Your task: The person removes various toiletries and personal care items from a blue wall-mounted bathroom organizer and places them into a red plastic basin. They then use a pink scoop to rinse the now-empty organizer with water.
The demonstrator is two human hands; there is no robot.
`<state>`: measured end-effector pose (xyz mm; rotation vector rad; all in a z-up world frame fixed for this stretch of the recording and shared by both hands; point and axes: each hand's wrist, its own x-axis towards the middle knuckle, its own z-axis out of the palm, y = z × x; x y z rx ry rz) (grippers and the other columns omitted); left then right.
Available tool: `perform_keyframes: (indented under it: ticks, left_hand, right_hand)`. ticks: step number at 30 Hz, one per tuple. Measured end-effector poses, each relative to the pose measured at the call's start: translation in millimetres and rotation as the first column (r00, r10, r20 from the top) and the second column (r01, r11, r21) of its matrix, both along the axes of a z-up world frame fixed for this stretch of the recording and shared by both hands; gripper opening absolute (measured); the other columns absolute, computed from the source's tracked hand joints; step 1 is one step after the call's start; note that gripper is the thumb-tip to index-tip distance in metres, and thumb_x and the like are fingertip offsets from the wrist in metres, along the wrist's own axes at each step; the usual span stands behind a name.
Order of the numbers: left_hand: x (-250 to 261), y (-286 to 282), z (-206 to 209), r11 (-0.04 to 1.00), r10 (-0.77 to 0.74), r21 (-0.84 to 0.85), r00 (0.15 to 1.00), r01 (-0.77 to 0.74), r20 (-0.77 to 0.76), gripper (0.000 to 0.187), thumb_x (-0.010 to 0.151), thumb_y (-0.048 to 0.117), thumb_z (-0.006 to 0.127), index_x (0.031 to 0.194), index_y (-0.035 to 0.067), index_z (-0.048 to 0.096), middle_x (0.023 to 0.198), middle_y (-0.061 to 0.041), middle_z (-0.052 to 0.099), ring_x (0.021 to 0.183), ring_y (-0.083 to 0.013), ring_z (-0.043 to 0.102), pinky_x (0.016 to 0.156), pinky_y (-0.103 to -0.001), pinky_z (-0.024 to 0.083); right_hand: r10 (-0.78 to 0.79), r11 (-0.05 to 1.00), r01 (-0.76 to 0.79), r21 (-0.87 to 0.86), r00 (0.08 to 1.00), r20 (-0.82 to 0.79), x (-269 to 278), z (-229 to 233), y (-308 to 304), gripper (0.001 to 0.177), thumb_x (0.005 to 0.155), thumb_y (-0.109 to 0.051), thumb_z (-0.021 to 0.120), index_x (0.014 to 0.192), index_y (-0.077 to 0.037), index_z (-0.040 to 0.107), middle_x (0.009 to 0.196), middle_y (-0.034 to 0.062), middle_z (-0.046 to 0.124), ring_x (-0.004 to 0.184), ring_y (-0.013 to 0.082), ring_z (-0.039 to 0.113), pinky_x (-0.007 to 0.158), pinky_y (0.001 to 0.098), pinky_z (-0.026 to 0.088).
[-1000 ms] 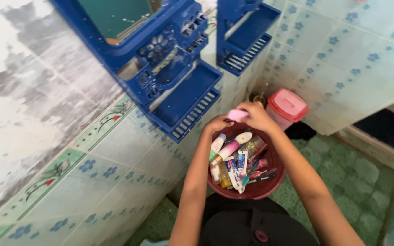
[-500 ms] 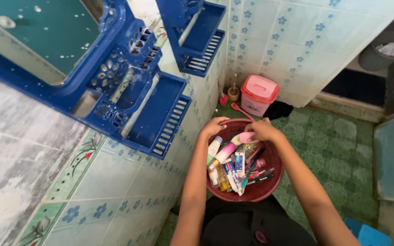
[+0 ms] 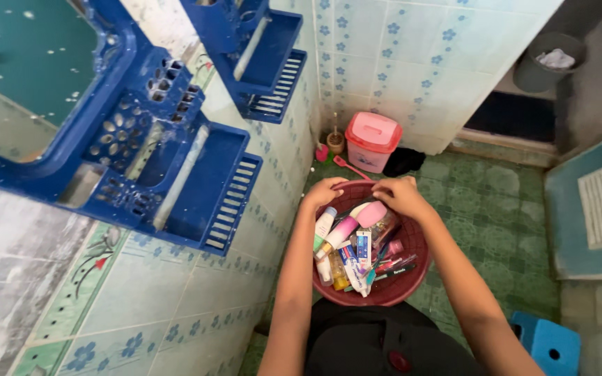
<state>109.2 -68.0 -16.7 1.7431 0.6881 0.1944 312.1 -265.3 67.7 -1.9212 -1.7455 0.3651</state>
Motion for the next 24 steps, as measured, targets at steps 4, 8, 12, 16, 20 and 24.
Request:
perform_keyframes:
  ticks: [4, 8, 12, 16, 20, 24]
  left_hand:
    - [12, -3, 7, 0.997, -0.056, 0.059, 0.997, 0.053, 0.045, 0.037, 0.087, 0.003, 0.070, 0.123, 0.010, 0.070, 0.111, -0.009, 0.077, 0.102, -0.0190, 0.071, 0.091, -0.032, 0.053]
    - [24, -12, 12, 0.992, -0.019, 0.124, 0.999, 0.024, -0.038, 0.034, 0.088, 0.009, 0.072, 0.122, 0.013, 0.071, 0.109, -0.008, 0.077, 0.098, -0.0188, 0.072, 0.088, -0.032, 0.053]
    - [33, -23, 16, 0.993, -0.003, 0.116, 1.000, 0.005, -0.020, 0.034, 0.088, 0.011, 0.073, 0.122, 0.014, 0.072, 0.107, -0.008, 0.078, 0.097, -0.0184, 0.072, 0.088, -0.032, 0.053]
    - [37, -37, 11, 0.990, 0.026, 0.136, 0.999, -0.020, -0.045, 0.034, 0.088, 0.013, 0.073, 0.122, 0.015, 0.072, 0.107, -0.007, 0.077, 0.096, -0.0185, 0.072, 0.087, -0.032, 0.054]
    - [37, -49, 3, 0.991, -0.041, 0.126, 0.999, 0.038, 0.021, 0.037, 0.088, 0.008, 0.072, 0.125, 0.012, 0.070, 0.113, -0.009, 0.077, 0.102, -0.0190, 0.071, 0.092, -0.033, 0.053]
    - [29, -57, 4, 0.993, -0.121, 0.003, 0.985, 0.122, 0.125, 0.048, 0.088, 0.002, 0.068, 0.135, 0.009, 0.064, 0.127, -0.009, 0.073, 0.115, -0.0182, 0.067, 0.102, -0.031, 0.049]
  right_hand:
    - [-0.050, 0.973, 0.087, 0.212, 0.984, -0.172, 26, 14, -33, 0.017, 0.097, -0.025, 0.070, 0.108, -0.015, 0.076, 0.108, 0.0073, 0.076, 0.102, 0.0266, 0.073, 0.094, 0.0365, 0.053]
    - [-0.151, 0.951, 0.158, 0.265, 0.987, -0.049, 40, -2, -72, 0.040, 0.090, -0.025, 0.074, 0.127, -0.010, 0.069, 0.118, 0.0199, 0.072, 0.109, 0.0408, 0.066, 0.097, 0.0458, 0.049]
    - [-0.274, 0.954, 0.298, 0.041, 0.917, -0.291, 47, -29, -101, 0.063, 0.086, -0.026, 0.076, 0.142, -0.008, 0.053, 0.123, 0.0221, 0.066, 0.111, 0.0386, 0.065, 0.094, 0.0451, 0.051]
    - [-0.433, 0.895, 0.344, -0.284, 0.822, -0.368, 58, -54, -129, 0.052, 0.087, -0.023, 0.076, 0.134, -0.011, 0.058, 0.118, 0.0159, 0.073, 0.110, 0.0302, 0.070, 0.096, 0.0421, 0.053]
    - [-0.364, 0.931, 0.276, -0.240, 0.775, -0.516, 68, -69, -149, 0.050, 0.083, -0.008, 0.073, 0.132, -0.010, 0.062, 0.115, 0.0104, 0.075, 0.105, 0.0210, 0.069, 0.094, 0.0382, 0.053]
    - [-0.302, 0.950, 0.180, -0.254, 0.736, -0.606, 80, -75, -161, 0.048, 0.079, 0.001, 0.073, 0.126, -0.006, 0.064, 0.106, 0.0083, 0.076, 0.097, 0.0176, 0.068, 0.089, 0.0359, 0.055]
